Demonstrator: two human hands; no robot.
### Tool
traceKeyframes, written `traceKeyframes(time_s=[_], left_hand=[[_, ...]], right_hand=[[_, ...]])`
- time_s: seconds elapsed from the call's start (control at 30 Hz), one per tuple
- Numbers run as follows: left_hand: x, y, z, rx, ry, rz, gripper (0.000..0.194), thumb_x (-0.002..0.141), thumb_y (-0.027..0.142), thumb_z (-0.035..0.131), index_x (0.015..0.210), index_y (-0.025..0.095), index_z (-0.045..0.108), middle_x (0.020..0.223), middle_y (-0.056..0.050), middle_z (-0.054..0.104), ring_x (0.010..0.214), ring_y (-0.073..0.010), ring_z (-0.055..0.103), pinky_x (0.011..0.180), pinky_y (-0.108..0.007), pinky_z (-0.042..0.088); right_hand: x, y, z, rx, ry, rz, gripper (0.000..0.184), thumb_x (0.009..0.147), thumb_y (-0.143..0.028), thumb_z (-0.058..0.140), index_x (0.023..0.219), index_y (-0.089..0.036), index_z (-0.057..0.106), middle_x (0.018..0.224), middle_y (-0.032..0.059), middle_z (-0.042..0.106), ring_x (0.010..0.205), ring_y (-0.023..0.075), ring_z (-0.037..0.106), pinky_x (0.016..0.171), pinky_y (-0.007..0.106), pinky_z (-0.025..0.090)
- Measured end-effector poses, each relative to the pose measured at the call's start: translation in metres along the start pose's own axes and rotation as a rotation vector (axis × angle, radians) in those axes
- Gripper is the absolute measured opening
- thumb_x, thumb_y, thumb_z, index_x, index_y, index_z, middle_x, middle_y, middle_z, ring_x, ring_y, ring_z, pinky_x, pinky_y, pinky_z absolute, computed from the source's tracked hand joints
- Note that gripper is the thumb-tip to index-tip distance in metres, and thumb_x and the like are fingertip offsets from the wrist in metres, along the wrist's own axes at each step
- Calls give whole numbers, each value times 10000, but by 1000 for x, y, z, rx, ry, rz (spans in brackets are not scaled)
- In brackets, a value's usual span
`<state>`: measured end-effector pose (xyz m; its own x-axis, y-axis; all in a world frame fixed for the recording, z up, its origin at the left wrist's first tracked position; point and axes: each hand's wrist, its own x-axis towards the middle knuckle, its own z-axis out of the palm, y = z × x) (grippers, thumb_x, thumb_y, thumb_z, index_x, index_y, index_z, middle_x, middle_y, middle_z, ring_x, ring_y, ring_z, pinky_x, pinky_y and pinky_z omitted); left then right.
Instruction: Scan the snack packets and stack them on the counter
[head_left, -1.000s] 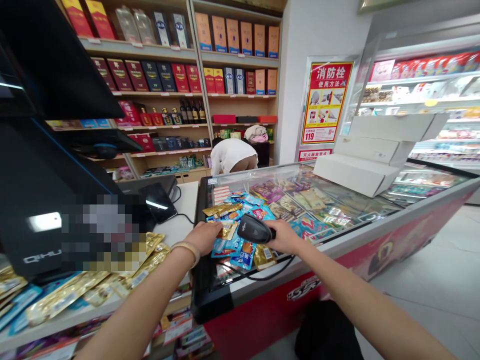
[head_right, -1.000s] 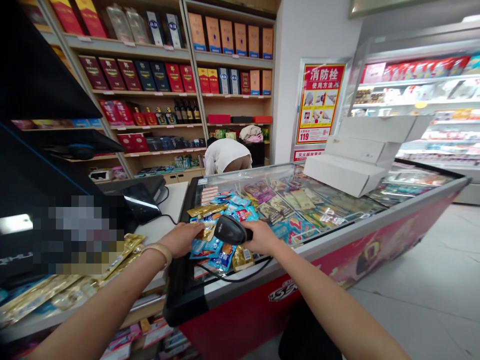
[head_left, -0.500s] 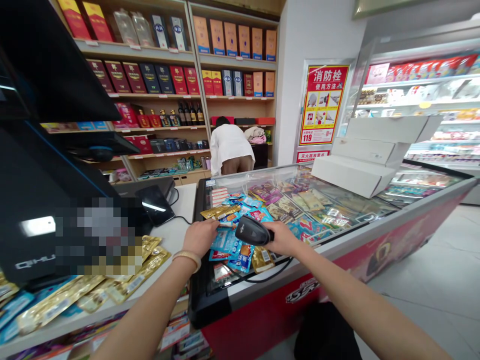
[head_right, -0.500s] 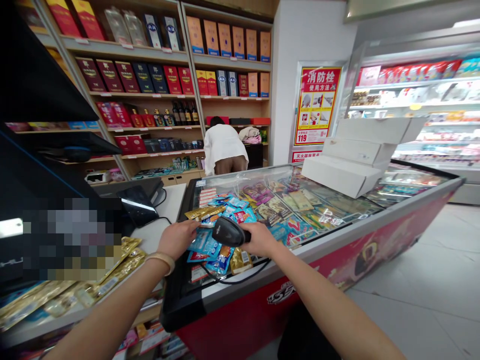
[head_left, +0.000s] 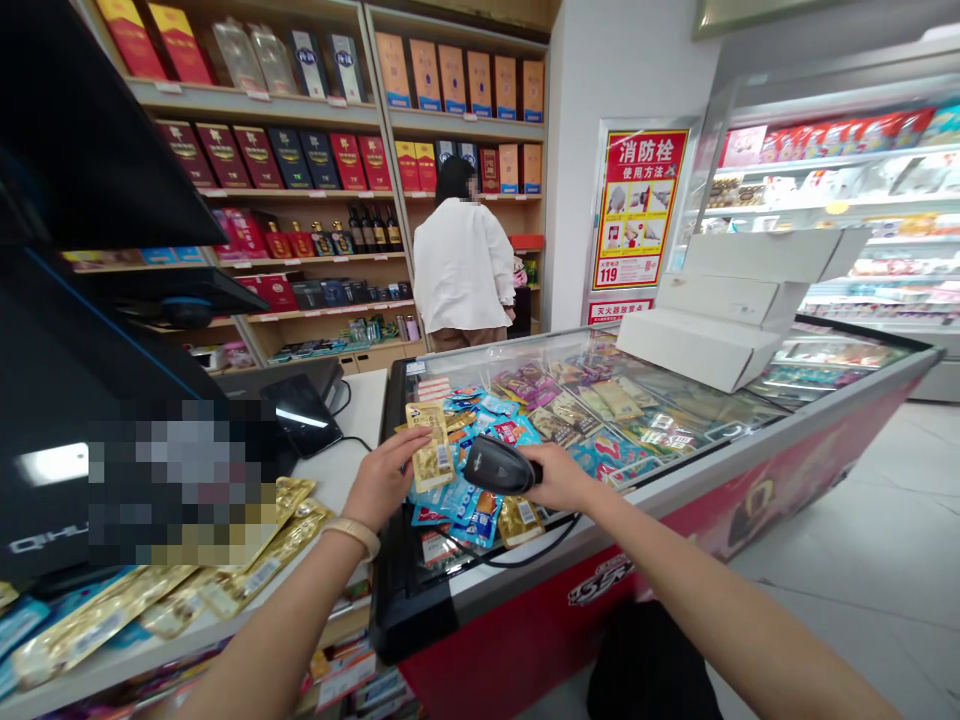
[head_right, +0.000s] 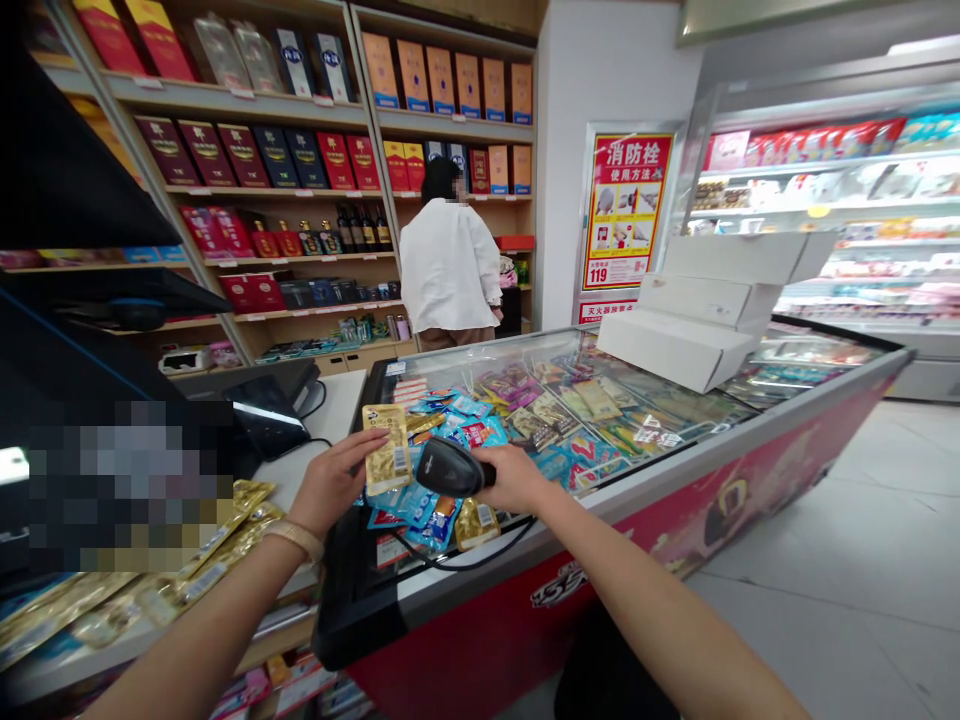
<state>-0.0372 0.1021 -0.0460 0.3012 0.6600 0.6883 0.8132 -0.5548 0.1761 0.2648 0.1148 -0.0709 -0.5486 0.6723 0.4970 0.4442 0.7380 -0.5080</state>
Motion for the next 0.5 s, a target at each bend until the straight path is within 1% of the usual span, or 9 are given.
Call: traceKeyframes(time_s=[0.1, 0.2, 0.43, 0.5], left_hand=[[0, 2, -3, 24, -15, 26, 345, 908, 189, 426, 1037, 210, 746, 1166, -82, 723, 1065, -197, 685, 977, -372, 559], [-1, 2, -4, 37, -20, 42, 358, 911, 178, 415, 1038, 201, 749, 1163, -90, 724, 1060, -200, 688, 967, -371, 568], [-1, 1, -6, 35, -44, 12, 367, 883, 153, 435, 1064, 222, 746, 1184, -75, 717, 1076, -197, 682, 985, -372, 558], [0, 2, -6, 19, -24, 24, 355, 894, 167, 432, 1054, 215, 745, 1175, -81, 719, 1074, -198, 682, 980, -376, 561]], right_hand=[[1, -3, -1, -15, -30, 2, 155, 678, -212, 699, 832, -207, 685, 744, -1, 684, 667, 148, 584, 657, 215, 408], [1, -5, 0, -30, -33, -1, 126, 686, -227, 691, 810, -214, 674, 734, -2, 679, 663, 150, 586, 648, 218, 395], [2, -2, 2, -46, -30, 35, 150, 666, -213, 698, 813, -222, 671, 735, -7, 682, 667, 155, 587, 649, 219, 397], [2, -2, 3, -35, -34, 33, 163, 668, -208, 693, 830, -221, 678, 742, -7, 684, 677, 157, 592, 653, 218, 404]])
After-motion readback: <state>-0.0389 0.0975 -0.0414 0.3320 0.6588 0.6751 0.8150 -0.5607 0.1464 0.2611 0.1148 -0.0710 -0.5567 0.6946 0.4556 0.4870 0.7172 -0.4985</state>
